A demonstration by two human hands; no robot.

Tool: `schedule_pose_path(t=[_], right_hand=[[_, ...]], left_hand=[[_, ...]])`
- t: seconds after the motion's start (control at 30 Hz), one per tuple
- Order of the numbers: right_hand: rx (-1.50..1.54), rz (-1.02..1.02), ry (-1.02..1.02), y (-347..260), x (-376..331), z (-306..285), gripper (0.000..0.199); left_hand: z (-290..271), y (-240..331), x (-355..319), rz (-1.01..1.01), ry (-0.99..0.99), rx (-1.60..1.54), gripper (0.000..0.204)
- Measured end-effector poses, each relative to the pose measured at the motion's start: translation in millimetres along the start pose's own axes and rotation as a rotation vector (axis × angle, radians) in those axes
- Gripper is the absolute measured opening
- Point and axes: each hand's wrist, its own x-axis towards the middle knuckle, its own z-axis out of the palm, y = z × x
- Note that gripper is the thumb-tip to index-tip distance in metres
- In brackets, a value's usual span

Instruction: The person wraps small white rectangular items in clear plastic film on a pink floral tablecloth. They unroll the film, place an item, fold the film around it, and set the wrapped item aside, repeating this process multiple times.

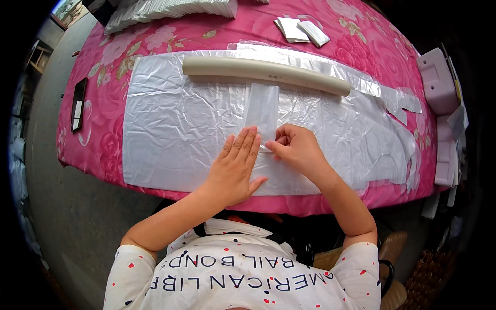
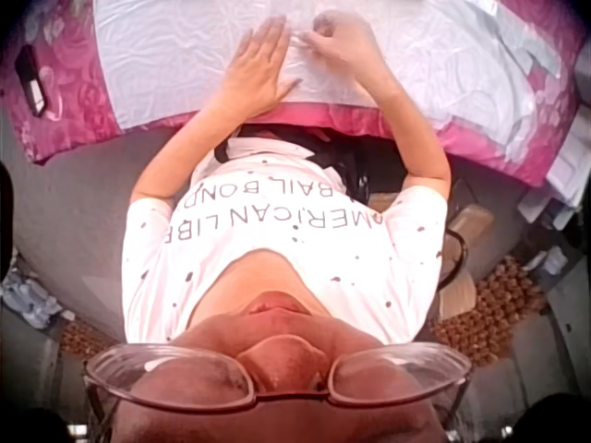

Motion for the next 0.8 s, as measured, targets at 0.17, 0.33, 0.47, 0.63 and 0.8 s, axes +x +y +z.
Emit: schedule_pose_path(t=[0.17,0.33,0.47,0.63,0.8], right_hand=[[-0.423,-0.425,0.263,5,-15,6,0.042],[-0.692,-0.92,0.104,15,5,-10,0.047],[-0.655,-0.899,0.011,14,16,-15,0.04],[-0.543,-0.88,-0.022,17,26,-21,0.041],[-0.484,-0.932,0.062,20,29,-17,0.033]], left_hand=[[2,1,1,-0.024,0.025,-0.007,0.077],[1,-5,5,0.02,0.082,0.015,0.062],[1,-15,7,0.13,0.258,-0.004,0.04],[-6,-21,13,0.227,0.393,-0.066,0.021],[-10,-22,19,0.148,0.327,-0.16,0.02]])
